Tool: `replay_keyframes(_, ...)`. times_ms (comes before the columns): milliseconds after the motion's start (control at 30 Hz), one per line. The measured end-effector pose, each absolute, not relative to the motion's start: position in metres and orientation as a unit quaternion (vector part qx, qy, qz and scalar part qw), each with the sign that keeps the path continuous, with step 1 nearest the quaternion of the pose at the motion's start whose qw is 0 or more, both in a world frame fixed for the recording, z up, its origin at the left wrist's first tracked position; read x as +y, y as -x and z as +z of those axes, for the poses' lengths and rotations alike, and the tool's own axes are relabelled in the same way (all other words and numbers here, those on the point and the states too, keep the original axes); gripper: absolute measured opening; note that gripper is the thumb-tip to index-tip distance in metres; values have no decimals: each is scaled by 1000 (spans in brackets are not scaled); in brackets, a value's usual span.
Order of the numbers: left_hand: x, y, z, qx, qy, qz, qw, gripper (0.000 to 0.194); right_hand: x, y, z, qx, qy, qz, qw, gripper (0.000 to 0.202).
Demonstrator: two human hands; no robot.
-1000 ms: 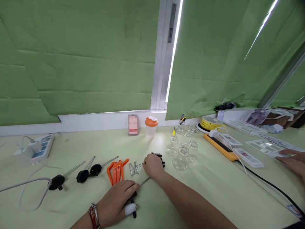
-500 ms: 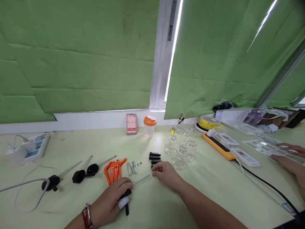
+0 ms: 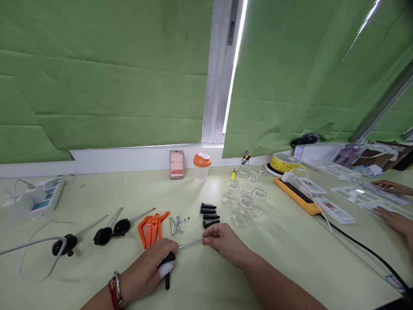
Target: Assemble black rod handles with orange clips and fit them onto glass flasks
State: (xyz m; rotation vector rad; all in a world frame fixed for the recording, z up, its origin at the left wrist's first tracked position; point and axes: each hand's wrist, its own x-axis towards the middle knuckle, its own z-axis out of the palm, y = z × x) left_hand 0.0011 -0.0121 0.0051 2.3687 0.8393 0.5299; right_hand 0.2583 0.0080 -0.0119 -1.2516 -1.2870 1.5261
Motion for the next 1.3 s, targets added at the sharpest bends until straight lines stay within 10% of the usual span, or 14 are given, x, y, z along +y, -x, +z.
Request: replay_keyframes(1300, -10, 5, -7, 364, -851, 249, 283, 29, 12, -261, -25, -580, 481, 538, 379, 10)
